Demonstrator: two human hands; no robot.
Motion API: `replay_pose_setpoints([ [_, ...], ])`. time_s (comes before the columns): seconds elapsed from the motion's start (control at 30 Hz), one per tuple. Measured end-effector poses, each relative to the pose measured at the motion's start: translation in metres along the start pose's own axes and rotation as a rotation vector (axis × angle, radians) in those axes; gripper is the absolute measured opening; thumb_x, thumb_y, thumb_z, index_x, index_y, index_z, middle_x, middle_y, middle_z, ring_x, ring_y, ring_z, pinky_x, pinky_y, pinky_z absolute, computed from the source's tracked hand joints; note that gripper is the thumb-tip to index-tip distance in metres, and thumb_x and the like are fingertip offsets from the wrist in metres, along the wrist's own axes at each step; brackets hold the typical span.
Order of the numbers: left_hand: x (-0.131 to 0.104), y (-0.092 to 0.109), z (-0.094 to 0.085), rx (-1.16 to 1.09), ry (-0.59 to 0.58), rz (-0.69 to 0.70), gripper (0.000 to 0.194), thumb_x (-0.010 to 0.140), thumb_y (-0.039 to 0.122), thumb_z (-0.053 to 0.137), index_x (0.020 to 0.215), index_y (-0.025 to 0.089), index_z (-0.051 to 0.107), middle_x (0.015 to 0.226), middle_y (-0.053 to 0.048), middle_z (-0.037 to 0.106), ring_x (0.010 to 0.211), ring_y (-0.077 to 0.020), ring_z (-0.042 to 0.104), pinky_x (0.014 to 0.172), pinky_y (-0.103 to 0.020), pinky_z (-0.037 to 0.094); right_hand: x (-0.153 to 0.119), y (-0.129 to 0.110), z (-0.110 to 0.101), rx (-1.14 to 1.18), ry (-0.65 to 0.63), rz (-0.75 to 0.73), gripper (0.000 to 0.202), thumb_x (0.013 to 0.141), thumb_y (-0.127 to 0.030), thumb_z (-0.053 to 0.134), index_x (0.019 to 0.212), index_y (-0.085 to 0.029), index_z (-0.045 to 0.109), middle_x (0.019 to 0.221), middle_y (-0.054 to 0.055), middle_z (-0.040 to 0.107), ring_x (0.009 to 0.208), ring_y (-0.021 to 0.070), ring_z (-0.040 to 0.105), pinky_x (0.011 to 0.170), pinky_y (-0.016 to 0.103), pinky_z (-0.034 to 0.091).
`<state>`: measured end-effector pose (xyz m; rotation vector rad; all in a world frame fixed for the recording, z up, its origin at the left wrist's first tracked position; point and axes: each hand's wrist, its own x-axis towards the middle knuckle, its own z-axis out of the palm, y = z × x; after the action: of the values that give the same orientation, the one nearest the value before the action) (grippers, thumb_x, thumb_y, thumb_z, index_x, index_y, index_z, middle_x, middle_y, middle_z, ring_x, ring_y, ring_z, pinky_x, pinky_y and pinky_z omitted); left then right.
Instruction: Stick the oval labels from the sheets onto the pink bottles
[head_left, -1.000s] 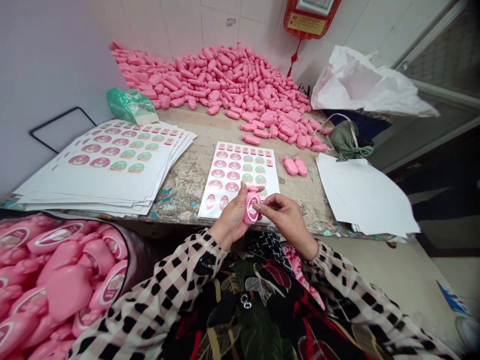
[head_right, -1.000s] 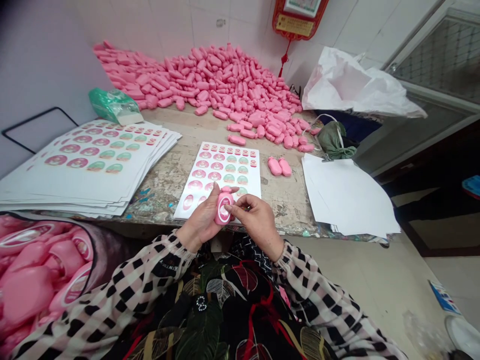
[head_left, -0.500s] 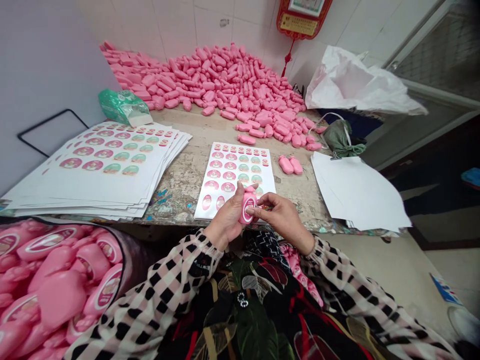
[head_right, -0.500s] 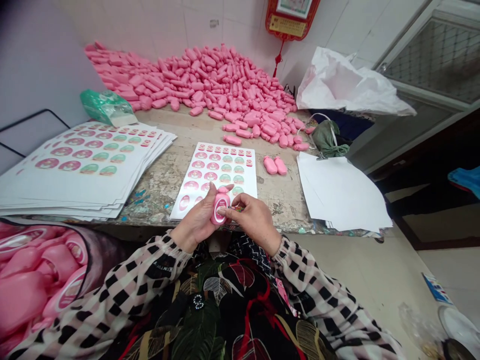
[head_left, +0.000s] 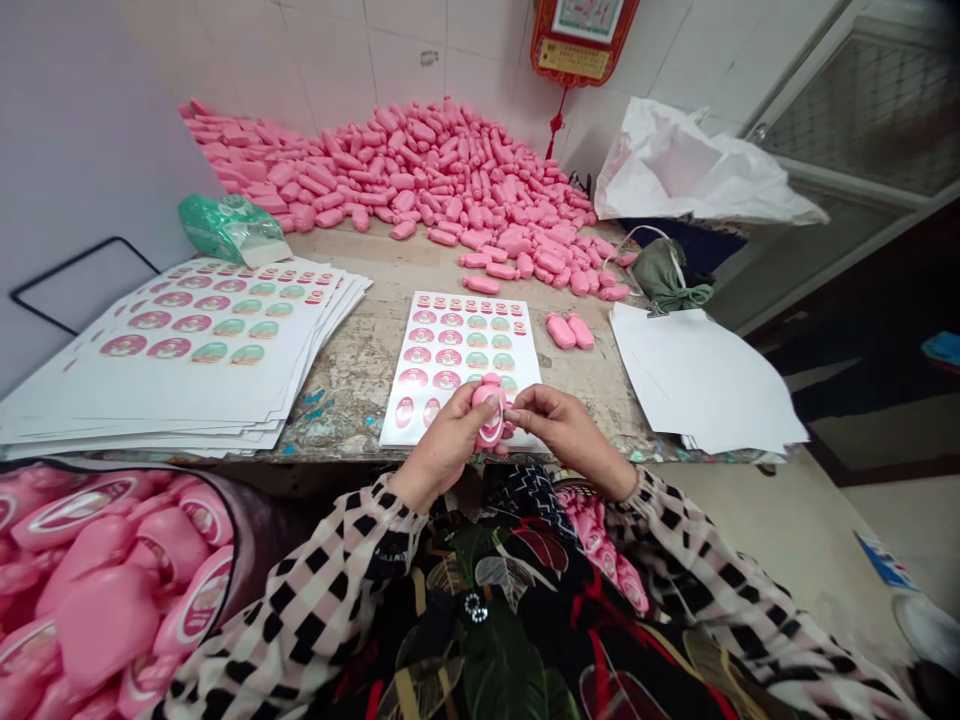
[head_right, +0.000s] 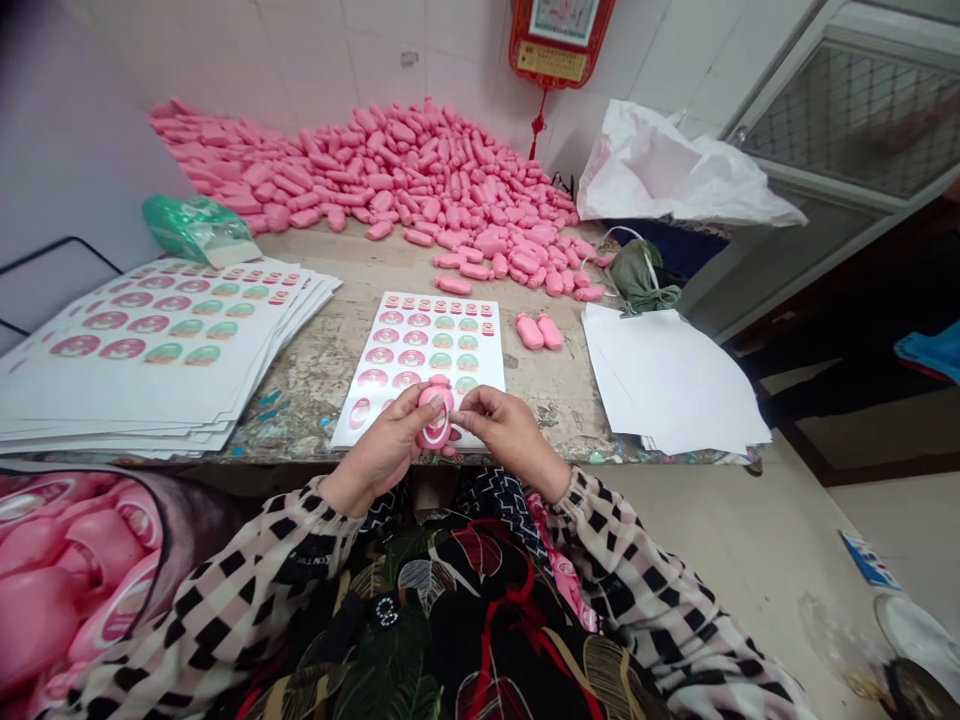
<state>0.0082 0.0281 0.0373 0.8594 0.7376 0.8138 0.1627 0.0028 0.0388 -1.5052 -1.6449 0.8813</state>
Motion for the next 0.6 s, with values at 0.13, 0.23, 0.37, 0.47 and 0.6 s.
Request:
replay_pose_setpoints([
  [0.13, 0.004, 0.001, -0.001, 0.057, 0.091, 0.180, 0.037, 0.077, 0.038, 0.059, 0.107, 0.020, 0.047, 0.080, 0.001, 0.052, 0.059, -0.0116, 0.059, 0.044, -0.023, 0.049, -0.002, -0.001, -0.010, -0.127, 0.145, -0.045, 0.020, 0.080, -0.040, 0.056, 0.079, -0.021, 0.060, 0.072, -0.001, 0.061, 0.068, 0.0136, 0.052, 0.065, 0.026, 0.038],
  [0.23, 0.004, 0.012, -0.009, 0.001, 0.188, 0.244, 0.036, 0.078, 0.039, 0.057, 0.107, 0.021, 0.046, 0.073, 0.003, 0.051, 0.055, -0.0108, 0.058, 0.043, -0.021, 0.046, 0.002, 0.005, -0.025, -0.035, 0.337, 0.001, 0.020, 0.077, -0.039, 0.060, 0.074, -0.019, 0.058, 0.068, -0.001, 0.058, 0.064, 0.0128, 0.049, 0.062, 0.026, 0.038],
  [0.37, 0.001, 0.019, -0.012, -0.133, 0.071, 0.101, 0.041, 0.071, 0.025, 0.065, 0.107, 0.022, 0.046, 0.075, 0.002, 0.055, 0.062, -0.0107, 0.060, 0.055, -0.022, 0.048, 0.009, 0.005, -0.025, 0.348, 0.369, 0.076, 0.025, 0.068, -0.037, 0.069, 0.077, -0.019, 0.055, 0.070, -0.003, 0.055, 0.062, 0.0097, 0.048, 0.061, 0.024, 0.039],
  [0.47, -0.004, 0.011, -0.004, -0.171, -0.069, -0.011, 0.050, 0.066, 0.011, 0.066, 0.109, 0.023, 0.044, 0.082, 0.001, 0.056, 0.068, -0.0108, 0.060, 0.062, -0.023, 0.048, 0.008, -0.006, -0.003, 0.579, 0.287, 0.139, 0.034, 0.061, -0.035, 0.075, 0.083, -0.020, 0.053, 0.074, -0.005, 0.056, 0.060, 0.0080, 0.050, 0.057, 0.022, 0.041],
  [0.6, -0.010, 0.002, 0.003, -0.113, -0.197, -0.057, 0.049, 0.067, 0.010, 0.064, 0.109, 0.022, 0.041, 0.087, 0.000, 0.056, 0.067, -0.0102, 0.060, 0.064, -0.026, 0.049, 0.002, -0.016, 0.026, 0.711, 0.164, 0.202, 0.036, 0.061, -0.036, 0.074, 0.086, -0.021, 0.052, 0.068, -0.006, 0.056, 0.048, 0.0061, 0.046, 0.045, 0.019, 0.037],
])
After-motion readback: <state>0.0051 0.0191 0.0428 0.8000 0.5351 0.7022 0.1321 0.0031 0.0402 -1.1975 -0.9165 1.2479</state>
